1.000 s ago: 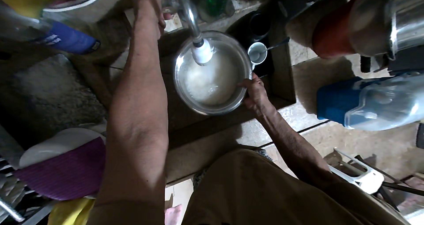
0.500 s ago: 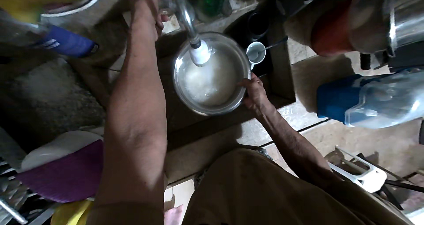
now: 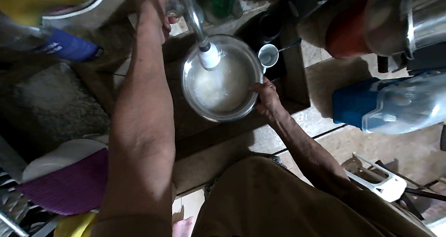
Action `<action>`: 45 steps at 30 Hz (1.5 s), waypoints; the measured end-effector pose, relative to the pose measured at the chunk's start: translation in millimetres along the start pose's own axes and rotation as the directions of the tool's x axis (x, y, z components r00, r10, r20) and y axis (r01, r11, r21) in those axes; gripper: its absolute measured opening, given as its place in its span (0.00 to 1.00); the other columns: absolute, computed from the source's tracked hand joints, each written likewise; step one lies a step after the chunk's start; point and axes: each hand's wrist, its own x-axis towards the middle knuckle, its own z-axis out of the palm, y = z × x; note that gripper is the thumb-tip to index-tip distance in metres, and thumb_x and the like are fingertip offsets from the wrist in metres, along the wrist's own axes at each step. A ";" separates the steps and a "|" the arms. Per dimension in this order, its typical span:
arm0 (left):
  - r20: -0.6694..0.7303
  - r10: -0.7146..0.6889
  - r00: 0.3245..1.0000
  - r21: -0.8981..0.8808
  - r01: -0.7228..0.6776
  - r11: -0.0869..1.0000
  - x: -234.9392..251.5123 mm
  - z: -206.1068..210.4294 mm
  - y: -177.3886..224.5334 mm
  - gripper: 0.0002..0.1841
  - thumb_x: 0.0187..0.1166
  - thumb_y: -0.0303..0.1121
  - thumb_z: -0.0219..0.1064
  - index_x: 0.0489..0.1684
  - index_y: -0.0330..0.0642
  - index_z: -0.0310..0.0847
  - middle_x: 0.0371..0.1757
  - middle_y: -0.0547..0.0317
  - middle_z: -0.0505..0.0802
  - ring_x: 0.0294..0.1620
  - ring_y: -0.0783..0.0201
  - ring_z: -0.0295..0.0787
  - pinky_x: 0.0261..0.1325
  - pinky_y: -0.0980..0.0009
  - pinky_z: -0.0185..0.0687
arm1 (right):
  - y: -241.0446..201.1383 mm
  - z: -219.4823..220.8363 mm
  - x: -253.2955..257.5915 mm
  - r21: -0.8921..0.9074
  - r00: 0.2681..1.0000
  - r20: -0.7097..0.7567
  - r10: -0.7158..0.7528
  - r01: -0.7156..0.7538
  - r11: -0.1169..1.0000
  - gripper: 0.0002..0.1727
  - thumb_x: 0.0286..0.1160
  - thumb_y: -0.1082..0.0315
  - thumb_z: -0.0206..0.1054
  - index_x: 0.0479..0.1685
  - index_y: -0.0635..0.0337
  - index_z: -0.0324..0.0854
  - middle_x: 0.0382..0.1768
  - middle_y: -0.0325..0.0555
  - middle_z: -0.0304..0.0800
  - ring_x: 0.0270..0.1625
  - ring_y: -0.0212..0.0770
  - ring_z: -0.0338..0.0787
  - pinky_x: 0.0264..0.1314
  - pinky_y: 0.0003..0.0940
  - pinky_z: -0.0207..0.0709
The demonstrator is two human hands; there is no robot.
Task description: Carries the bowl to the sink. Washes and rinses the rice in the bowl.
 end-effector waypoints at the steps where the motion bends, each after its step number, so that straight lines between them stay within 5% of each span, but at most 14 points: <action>1: -0.003 0.003 1.000 0.009 -0.003 1.000 -0.5 -0.2 -0.7 0.25 0.74 0.59 0.72 0.60 0.55 0.77 0.31 0.64 0.80 0.19 0.72 0.71 0.23 0.77 0.70 | -0.4 0.0 -0.4 -0.005 1.000 -0.001 0.005 -0.005 1.000 0.17 0.68 0.83 0.63 0.55 0.60 0.79 0.43 0.49 0.89 0.41 0.43 0.91 0.40 0.44 0.89; 8: 0.033 -0.060 0.998 0.037 0.059 0.998 -10.9 -0.2 15.3 0.21 0.80 0.52 0.69 0.65 0.56 0.78 0.39 0.62 0.85 0.20 0.72 0.73 0.20 0.78 0.67 | 0.0 -0.7 0.1 0.010 1.000 0.020 -0.003 0.003 1.000 0.16 0.65 0.83 0.64 0.52 0.60 0.79 0.41 0.49 0.89 0.40 0.43 0.91 0.38 0.44 0.89; 18: 0.104 -0.039 0.994 0.081 0.030 0.996 2.2 -6.0 4.8 0.20 0.81 0.58 0.64 0.58 0.56 0.81 0.30 0.65 0.88 0.14 0.74 0.68 0.17 0.80 0.63 | -1.3 -2.2 -2.4 0.004 1.000 0.024 -0.014 0.014 1.000 0.13 0.67 0.83 0.64 0.48 0.60 0.77 0.40 0.48 0.89 0.39 0.42 0.91 0.38 0.43 0.89; 25: 0.251 0.135 0.959 0.316 -0.213 0.924 -22.9 -20.7 7.5 0.30 0.85 0.42 0.66 0.87 0.58 0.64 0.70 0.54 0.82 0.42 0.66 0.82 0.43 0.68 0.81 | -8.0 -18.9 -24.4 0.016 1.000 -0.021 -0.001 0.002 1.000 0.18 0.66 0.83 0.64 0.56 0.61 0.79 0.44 0.50 0.90 0.43 0.43 0.92 0.43 0.45 0.90; 30: 0.190 0.183 0.965 0.407 -0.247 0.880 -43.5 -15.7 11.2 0.31 0.84 0.40 0.67 0.88 0.56 0.63 0.75 0.52 0.80 0.51 0.62 0.84 0.50 0.65 0.83 | -11.5 -49.9 -55.0 0.013 0.997 -0.077 -0.017 0.018 1.000 0.18 0.66 0.83 0.64 0.56 0.61 0.78 0.44 0.49 0.90 0.43 0.43 0.92 0.43 0.45 0.90; 32: 0.094 0.230 0.969 0.331 -0.248 0.910 -58.5 -12.1 9.3 0.33 0.80 0.37 0.71 0.87 0.49 0.65 0.76 0.50 0.82 0.63 0.58 0.85 0.62 0.61 0.84 | -10.6 -65.3 -67.6 0.026 0.995 -0.096 -0.035 0.038 0.999 0.18 0.67 0.83 0.62 0.56 0.61 0.78 0.45 0.49 0.90 0.43 0.42 0.92 0.44 0.45 0.90; 38: -0.113 0.543 0.832 0.120 -0.531 0.839 -69.8 -15.8 -88.4 0.30 0.83 0.43 0.67 0.79 0.35 0.71 0.70 0.46 0.87 0.64 0.63 0.87 0.66 0.67 0.84 | -5.5 -113.7 -108.2 0.091 0.980 -0.188 -0.062 0.080 0.993 0.19 0.67 0.83 0.62 0.58 0.61 0.79 0.45 0.51 0.91 0.44 0.44 0.92 0.44 0.46 0.90; 45: -0.046 0.561 0.827 0.072 -0.557 0.827 -196.8 4.5 -207.9 0.16 0.87 0.32 0.63 0.65 0.31 0.82 0.55 0.51 0.91 0.48 0.70 0.89 0.55 0.71 0.86 | 3.9 -169.5 -139.5 0.159 0.970 -0.239 -0.033 0.073 0.984 0.23 0.69 0.83 0.62 0.65 0.60 0.75 0.49 0.52 0.90 0.47 0.46 0.93 0.47 0.48 0.91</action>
